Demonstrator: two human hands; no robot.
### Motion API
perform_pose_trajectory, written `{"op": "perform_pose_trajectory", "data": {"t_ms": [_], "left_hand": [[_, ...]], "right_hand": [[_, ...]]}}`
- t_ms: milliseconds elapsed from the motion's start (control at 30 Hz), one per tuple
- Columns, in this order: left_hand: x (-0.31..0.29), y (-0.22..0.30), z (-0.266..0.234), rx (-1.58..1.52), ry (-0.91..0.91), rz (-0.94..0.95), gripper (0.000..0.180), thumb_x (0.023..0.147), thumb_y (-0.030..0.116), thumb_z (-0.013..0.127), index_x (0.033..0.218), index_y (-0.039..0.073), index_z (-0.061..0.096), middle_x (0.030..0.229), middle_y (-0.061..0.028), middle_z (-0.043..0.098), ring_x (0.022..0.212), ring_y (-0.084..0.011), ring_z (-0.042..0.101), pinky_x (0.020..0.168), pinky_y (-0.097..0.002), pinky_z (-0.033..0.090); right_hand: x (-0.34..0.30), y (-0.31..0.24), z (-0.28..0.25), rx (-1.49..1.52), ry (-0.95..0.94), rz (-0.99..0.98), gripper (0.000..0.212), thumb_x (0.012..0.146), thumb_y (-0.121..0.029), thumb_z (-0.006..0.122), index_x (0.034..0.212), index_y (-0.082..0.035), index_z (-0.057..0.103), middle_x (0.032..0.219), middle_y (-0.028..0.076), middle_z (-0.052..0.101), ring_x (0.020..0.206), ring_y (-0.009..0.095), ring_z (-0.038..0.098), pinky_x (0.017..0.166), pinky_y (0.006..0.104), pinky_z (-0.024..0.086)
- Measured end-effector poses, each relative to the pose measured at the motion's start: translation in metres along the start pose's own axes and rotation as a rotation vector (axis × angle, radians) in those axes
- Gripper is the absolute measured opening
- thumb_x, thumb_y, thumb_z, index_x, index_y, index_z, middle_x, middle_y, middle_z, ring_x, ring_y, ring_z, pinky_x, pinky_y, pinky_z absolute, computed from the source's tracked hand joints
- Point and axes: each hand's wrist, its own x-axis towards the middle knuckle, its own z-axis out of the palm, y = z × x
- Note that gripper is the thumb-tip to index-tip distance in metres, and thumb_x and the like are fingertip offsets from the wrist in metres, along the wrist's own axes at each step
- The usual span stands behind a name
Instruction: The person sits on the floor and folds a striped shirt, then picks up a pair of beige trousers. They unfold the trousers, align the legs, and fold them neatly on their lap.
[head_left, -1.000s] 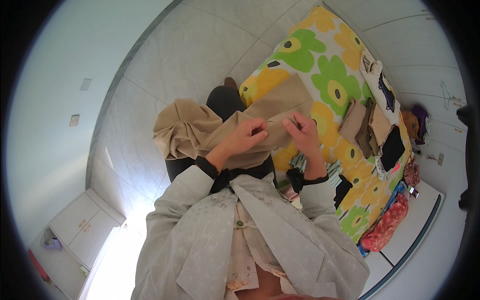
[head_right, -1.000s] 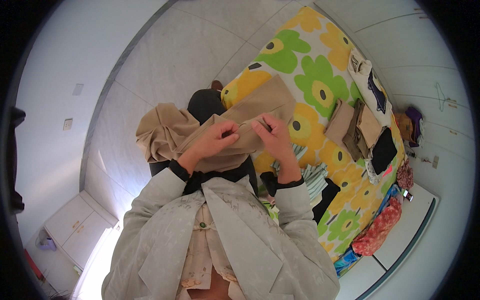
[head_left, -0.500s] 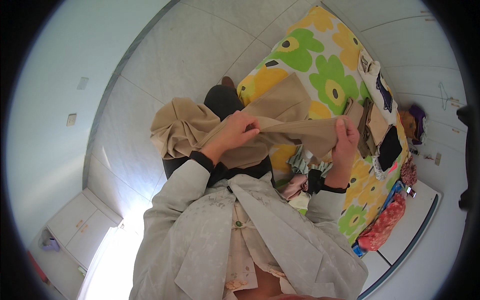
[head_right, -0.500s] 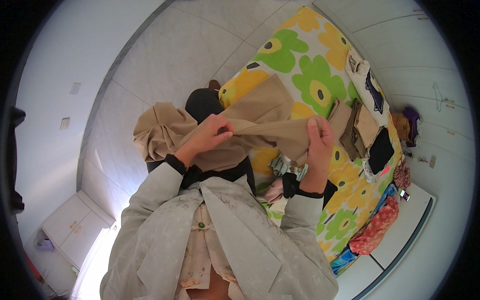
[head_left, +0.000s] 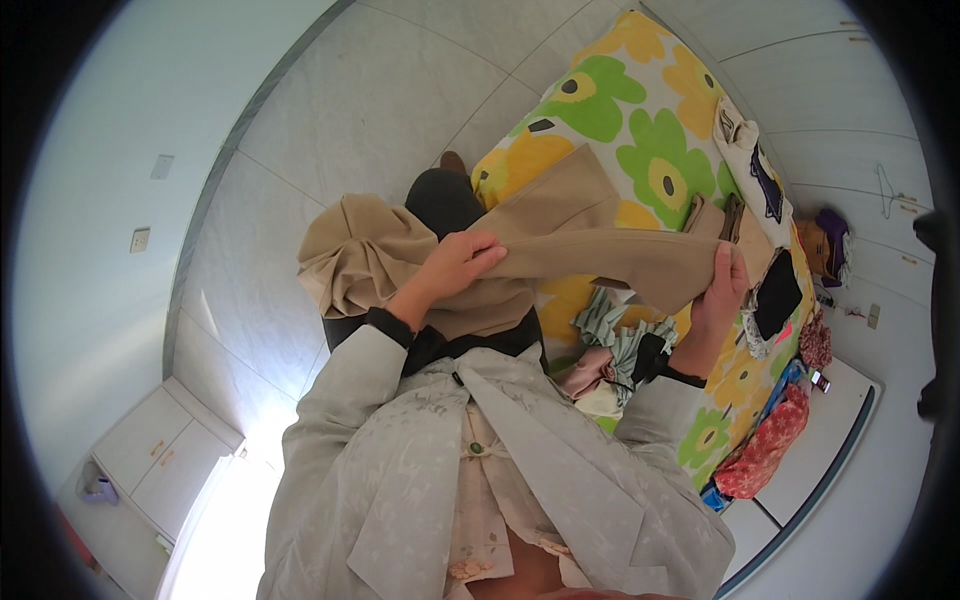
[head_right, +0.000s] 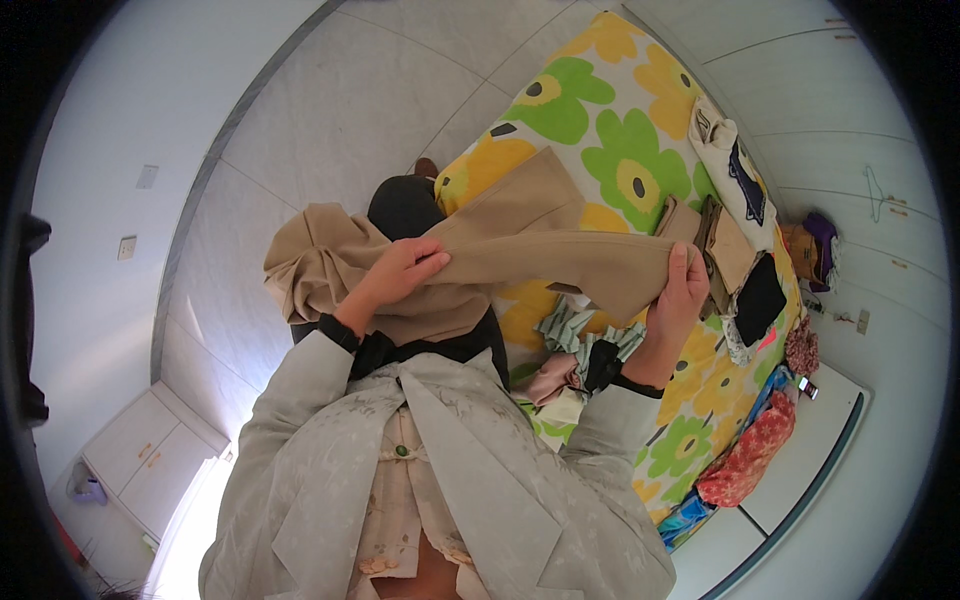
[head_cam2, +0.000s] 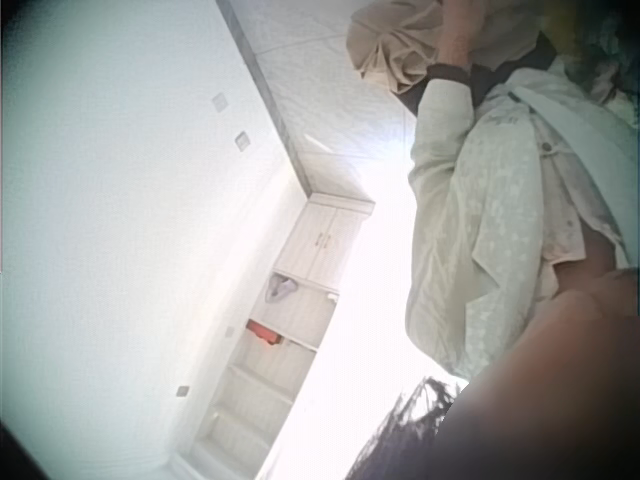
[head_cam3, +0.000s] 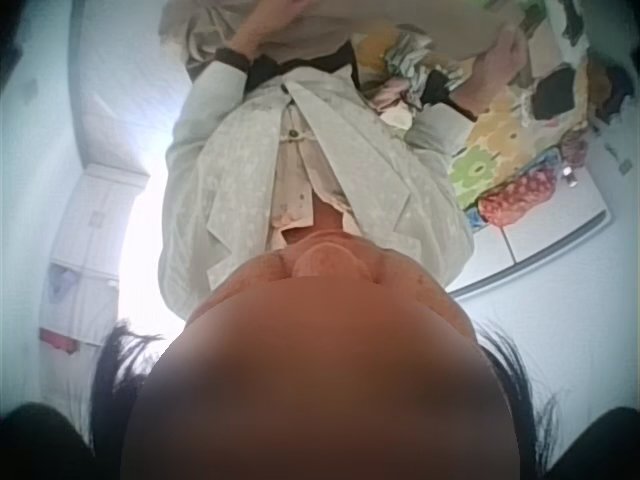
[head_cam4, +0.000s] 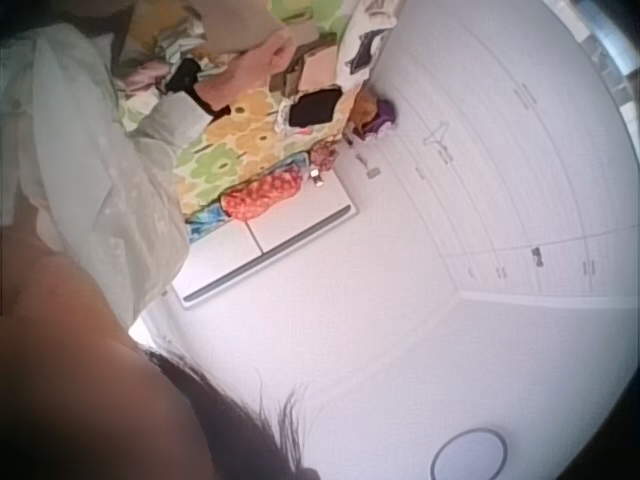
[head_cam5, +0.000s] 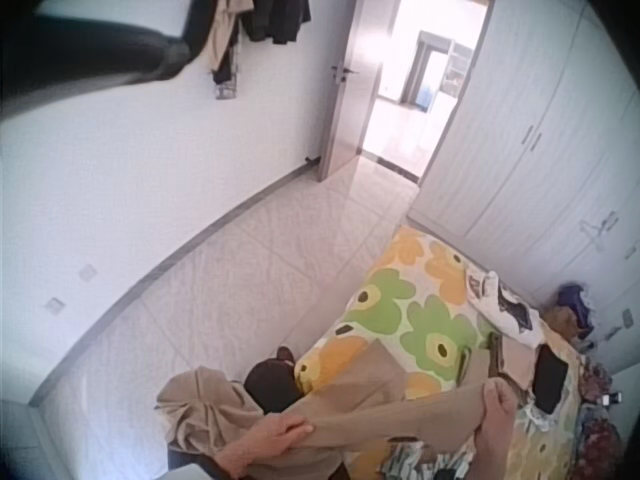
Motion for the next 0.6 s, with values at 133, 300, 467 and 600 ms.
{"op": "perform_pose_trajectory", "data": {"t_ms": [133, 300, 467, 600], "left_hand": [[-0.013, 0.011, -0.002, -0.101, -0.045, -0.038, 0.027, 0.09, 0.02, 0.059, 0.076, -0.001, 0.049, 0.066, -0.005, 0.043, 0.063, -0.0133, 0.039, 0.057, -0.0299, 0.035], [-0.026, 0.008, -0.002, -0.139, -0.183, 0.027, 0.022, 0.092, 0.015, 0.055, 0.075, 0.002, 0.047, 0.065, 0.0026, 0.036, 0.065, -0.0067, 0.032, 0.056, -0.026, 0.031], [-0.03, -0.016, 0.006, -0.013, -0.199, -0.083, 0.019, 0.088, 0.016, 0.058, 0.079, 0.001, 0.05, 0.068, -0.0039, 0.044, 0.066, -0.0103, 0.041, 0.06, -0.0277, 0.037], [-0.033, -0.03, 0.01, 0.158, -0.085, -0.067, 0.021, 0.085, 0.019, 0.06, 0.082, 0.0, 0.051, 0.074, -0.0096, 0.052, 0.069, -0.0152, 0.048, 0.064, -0.0298, 0.042]], "right_hand": [[0.004, 0.008, -0.002, -0.112, 0.034, -0.013, 0.018, 0.096, -0.019, 0.056, 0.099, -0.002, 0.061, 0.088, 0.002, 0.063, 0.077, 0.009, 0.058, 0.069, 0.0231, 0.047], [0.008, 0.012, -0.005, -0.261, 0.023, -0.074, 0.02, 0.096, -0.019, 0.056, 0.089, -0.001, 0.059, 0.077, -0.002, 0.056, 0.07, 0.004, 0.048, 0.063, 0.021, 0.039], [0.029, 0.048, -0.001, -0.968, 0.032, -0.052, 0.024, 0.088, -0.021, 0.062, 0.095, 0.001, 0.057, 0.076, 0.006, 0.057, 0.07, 0.013, 0.054, 0.064, 0.0278, 0.043], [0.026, 0.098, 0.034, -1.142, -0.105, -0.501, 0.024, 0.084, -0.019, 0.062, 0.102, -0.004, 0.061, 0.091, 0.013, 0.063, 0.082, 0.031, 0.06, 0.073, 0.0391, 0.048]]}}
